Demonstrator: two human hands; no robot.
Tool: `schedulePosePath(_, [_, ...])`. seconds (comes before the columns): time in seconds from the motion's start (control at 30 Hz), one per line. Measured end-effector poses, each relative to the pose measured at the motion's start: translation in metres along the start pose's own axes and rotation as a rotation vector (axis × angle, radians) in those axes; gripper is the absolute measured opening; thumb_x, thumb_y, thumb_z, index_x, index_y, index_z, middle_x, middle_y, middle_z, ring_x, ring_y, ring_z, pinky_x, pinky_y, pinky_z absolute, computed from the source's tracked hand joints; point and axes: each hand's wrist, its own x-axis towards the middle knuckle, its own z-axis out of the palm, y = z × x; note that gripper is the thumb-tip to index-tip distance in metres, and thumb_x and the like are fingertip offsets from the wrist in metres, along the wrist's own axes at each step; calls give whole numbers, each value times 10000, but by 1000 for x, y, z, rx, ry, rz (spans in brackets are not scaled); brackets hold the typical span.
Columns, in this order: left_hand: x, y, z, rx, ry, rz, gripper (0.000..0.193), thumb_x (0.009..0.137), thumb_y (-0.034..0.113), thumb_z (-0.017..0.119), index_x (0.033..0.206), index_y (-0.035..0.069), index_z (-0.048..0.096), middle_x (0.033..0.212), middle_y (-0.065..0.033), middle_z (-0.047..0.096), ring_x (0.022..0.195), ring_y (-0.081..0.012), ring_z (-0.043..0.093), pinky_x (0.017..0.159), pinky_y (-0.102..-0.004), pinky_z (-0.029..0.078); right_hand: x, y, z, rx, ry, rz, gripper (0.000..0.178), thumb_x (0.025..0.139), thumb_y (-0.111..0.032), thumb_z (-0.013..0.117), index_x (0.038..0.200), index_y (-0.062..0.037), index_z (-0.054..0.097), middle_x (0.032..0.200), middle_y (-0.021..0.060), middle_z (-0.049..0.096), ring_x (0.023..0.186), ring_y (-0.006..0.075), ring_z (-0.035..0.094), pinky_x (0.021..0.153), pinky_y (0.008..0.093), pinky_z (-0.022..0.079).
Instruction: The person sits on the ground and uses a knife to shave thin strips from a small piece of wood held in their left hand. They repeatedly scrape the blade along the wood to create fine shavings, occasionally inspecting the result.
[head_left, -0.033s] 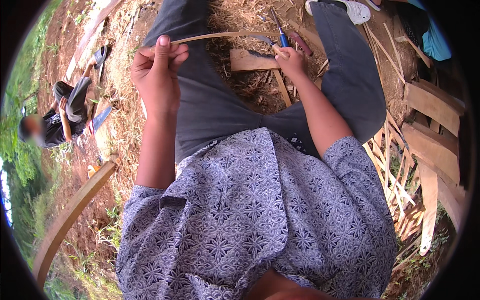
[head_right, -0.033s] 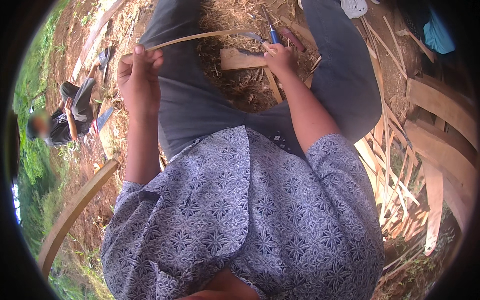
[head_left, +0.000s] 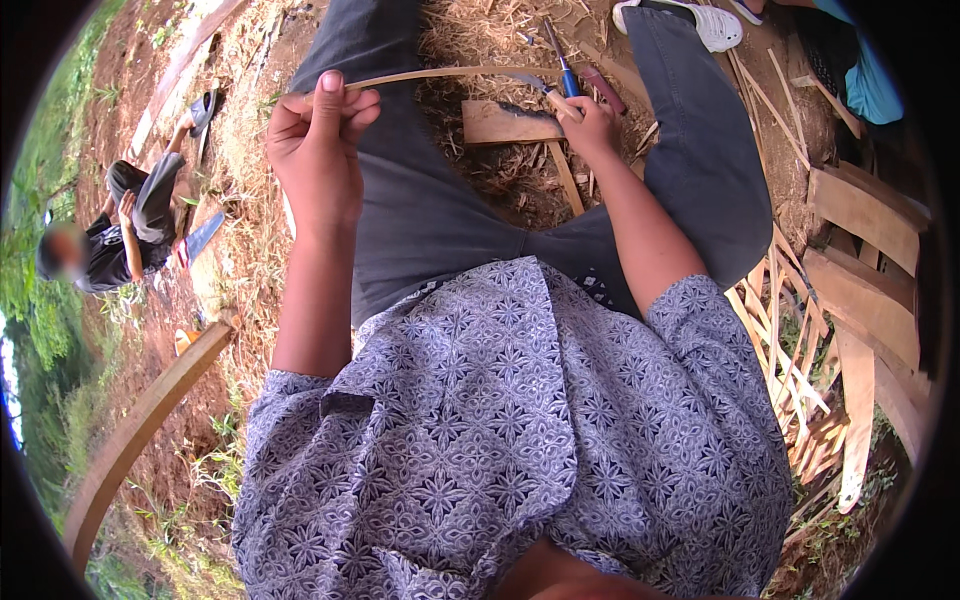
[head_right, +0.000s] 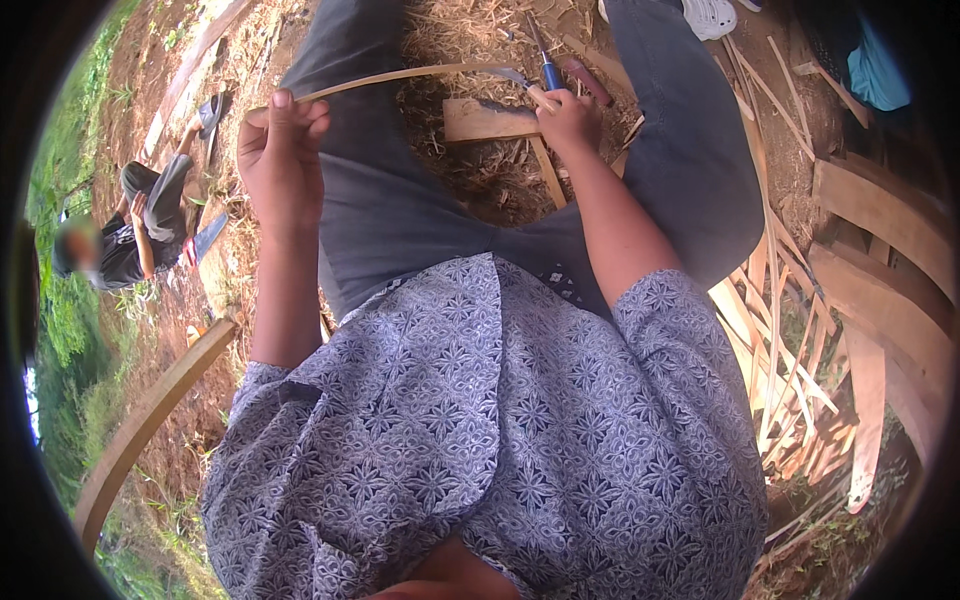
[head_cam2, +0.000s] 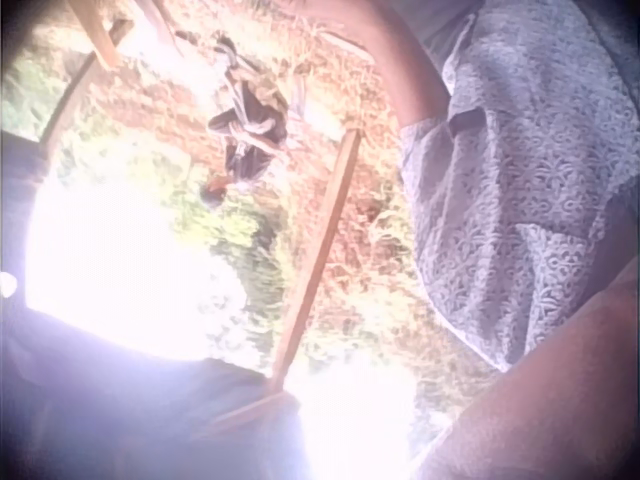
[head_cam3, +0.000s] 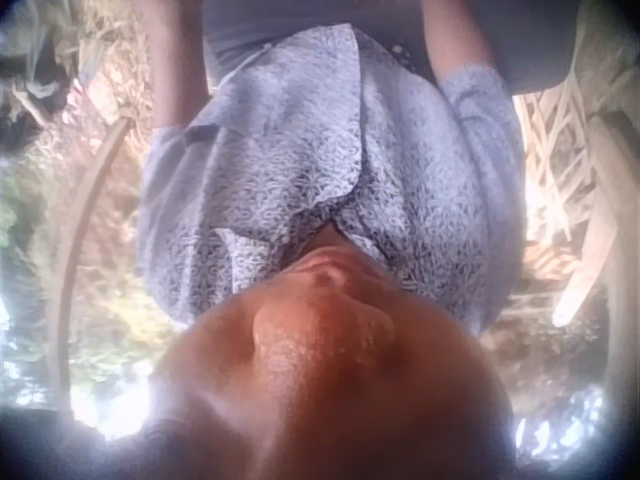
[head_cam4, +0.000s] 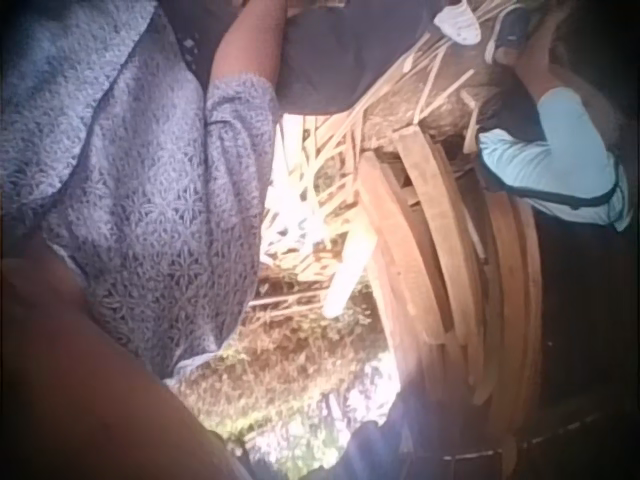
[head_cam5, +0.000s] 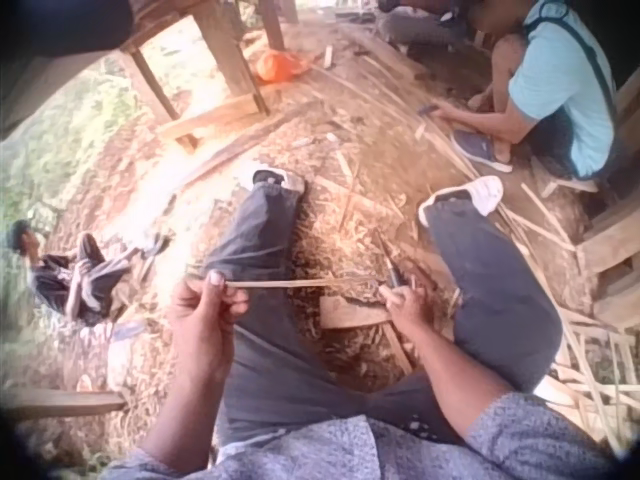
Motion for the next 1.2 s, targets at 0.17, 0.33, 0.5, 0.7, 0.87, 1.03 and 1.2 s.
schedulePosePath(0.17, [2, -6, 0, -8, 14, 1, 233, 971, 139, 718, 816, 68, 559, 814, -124, 714, 739, -197, 738, 667, -298, 635, 15, 39, 19, 14, -92, 70, 480, 808, -343, 783, 1266, -252, 668, 1114, 111, 703, 1036, 270, 677, 945, 445, 516])
schedulePosePath(0.33, [0, -9, -3, 39, 39, 27, 250, 961, 143, 732, 804, 67, 553, 805, -113, 706, 727, -190, 733, 654, -297, 633, 1, -4, -9, 33, -120, 87, 376, 867, -339, 686, 1225, -230, 654, 1113, 134, 695, 1117, 323, 656, 957, 480, 515])
schedulePosePath(0.5, [1, -11, -1, 150, 40, 59, 278, 946, 162, 756, 786, 66, 550, 789, -99, 699, 691, -164, 718, 644, -280, 619, 15, -8, -14, 619, -273, 387, 388, 921, -395, 527, 1071, -60, 651, 859, 95, 679, 758, 223, 675, 685, 395, 564])
schedulePosePath(0.7, [15, -41, -5, 603, -37, 192, 420, 910, 220, 812, 693, 62, 489, 616, -1, 594, 592, -66, 619, 552, -214, 495, 0, -41, -49, 1234, -345, 362, 312, 980, -265, 438, 1079, -11, 590, 829, 56, 655, 582, 91, 527, 501, 264, 464])
schedulePosePath(0.87, [32, -61, -5, 1080, -167, 351, 420, 885, 302, 830, 704, 35, 561, 630, -26, 641, 565, -79, 582, 552, -246, 449, -19, -66, -76, 1100, -436, 251, 297, 999, -242, 395, 1139, -35, 556, 821, 36, 625, 554, 60, 438, 474, 241, 371])
schedulePosePath(1.03, [31, -72, 9, 1340, -264, 545, 435, 889, 359, 787, 709, 44, 546, 672, -91, 602, 559, -313, 570, 515, -397, 445, -29, -72, -73, 1157, -479, 258, 391, 1051, -398, 452, 1178, -51, 579, 739, -17, 534, 546, 36, 398, 471, 225, 348])
schedulePosePath(1.2, [33, -75, 10, 1532, -283, 653, 419, 979, 408, 645, 731, 84, 554, 701, -97, 643, 624, -359, 644, 535, -456, 484, -27, -77, -57, 955, -445, 117, 462, 1031, -413, 562, 1273, -21, 577, 779, 12, 602, 543, 68, 486, 475, 246, 407])
